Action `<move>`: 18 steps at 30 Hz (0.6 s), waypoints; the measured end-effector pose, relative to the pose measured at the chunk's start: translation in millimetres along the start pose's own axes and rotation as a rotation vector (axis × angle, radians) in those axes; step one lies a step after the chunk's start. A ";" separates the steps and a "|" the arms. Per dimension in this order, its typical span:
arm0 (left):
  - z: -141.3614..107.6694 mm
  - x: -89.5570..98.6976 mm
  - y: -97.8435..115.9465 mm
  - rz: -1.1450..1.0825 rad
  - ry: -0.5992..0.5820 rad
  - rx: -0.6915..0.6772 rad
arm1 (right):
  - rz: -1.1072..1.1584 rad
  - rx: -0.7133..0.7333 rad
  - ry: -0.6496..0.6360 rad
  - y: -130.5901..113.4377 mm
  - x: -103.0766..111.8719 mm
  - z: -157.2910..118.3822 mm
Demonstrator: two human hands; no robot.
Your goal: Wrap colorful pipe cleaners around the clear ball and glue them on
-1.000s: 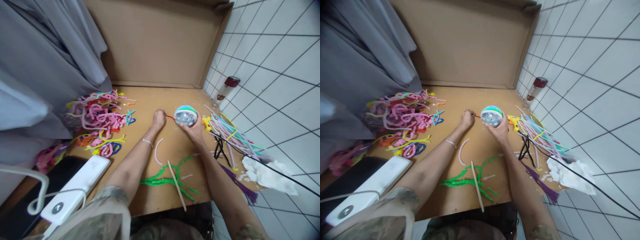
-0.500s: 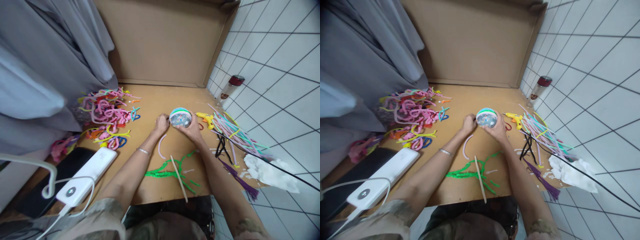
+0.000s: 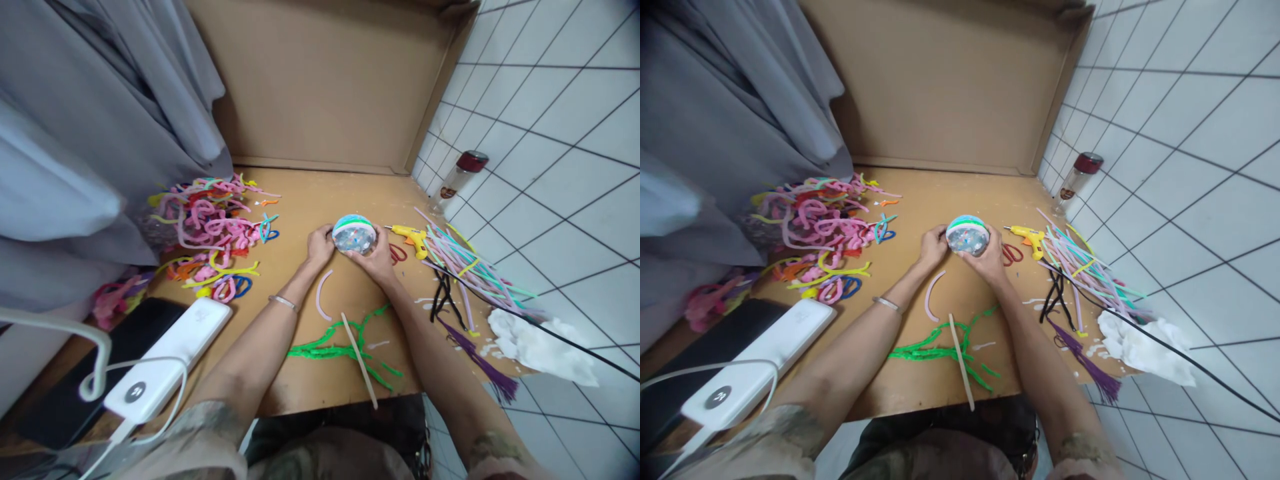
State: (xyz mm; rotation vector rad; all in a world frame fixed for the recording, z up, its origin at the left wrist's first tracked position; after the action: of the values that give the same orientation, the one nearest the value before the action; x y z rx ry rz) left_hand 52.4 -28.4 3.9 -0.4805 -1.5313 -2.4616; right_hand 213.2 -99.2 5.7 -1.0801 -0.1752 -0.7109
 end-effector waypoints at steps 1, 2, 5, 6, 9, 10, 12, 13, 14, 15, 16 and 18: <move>-0.2 0.6 0.7 0.007 -0.004 0.008 | 0.026 0.002 0.001 0.9 -0.7 0.1; -0.5 1.4 1.4 0.011 -0.008 0.011 | 0.051 0.002 0.001 1.5 -1.0 0.1; -1.1 3.7 3.0 -0.006 -0.003 0.004 | 0.094 -0.004 -0.006 1.6 0.4 -0.5; -0.9 4.2 3.0 -0.021 0.006 0.002 | 0.096 -0.004 -0.010 0.8 1.3 -0.8; 0.6 4.2 0.9 -0.089 0.061 0.016 | 0.071 0.017 -0.027 -3.4 4.7 -2.1; 1.4 3.8 -0.3 -0.125 0.090 0.028 | 0.058 0.026 -0.036 -4.9 5.7 -2.6; 2.7 2.3 -2.7 -0.223 0.148 0.056 | 0.039 0.038 -0.057 -7.1 7.5 -3.4; 3.1 1.5 -3.6 -0.277 0.171 0.068 | 0.036 0.038 -0.065 -7.4 8.1 -3.8; 3.0 0.9 -3.9 -0.324 0.188 0.077 | 0.036 0.033 -0.071 -7.1 8.4 -4.1; 2.4 0.7 -3.7 -0.357 0.197 0.080 | 0.038 0.024 -0.074 -6.2 8.3 -4.2; 1.4 0.8 -2.6 -0.370 0.198 0.073 | 0.039 0.011 -0.075 -4.8 7.9 -4.2; -2.0 1.9 1.9 -0.346 0.173 0.027 | 0.023 -0.006 -0.093 -1.5 5.8 -3.8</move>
State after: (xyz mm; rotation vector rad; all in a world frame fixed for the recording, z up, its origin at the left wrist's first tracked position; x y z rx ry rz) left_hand 50.9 -31.1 5.4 0.0076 -1.6908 -2.6416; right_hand 216.0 -105.5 7.6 -1.1197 -0.2405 -0.6410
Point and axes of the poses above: each hand's wrist, its own z-axis towards the middle knuckle, its own x-axis out of the back of the hand, y = z × x, the point moved 1 cm from there along z, towards the middle knuckle, and after that the axes turned 4 degrees about -x, right-handed, at the moved point
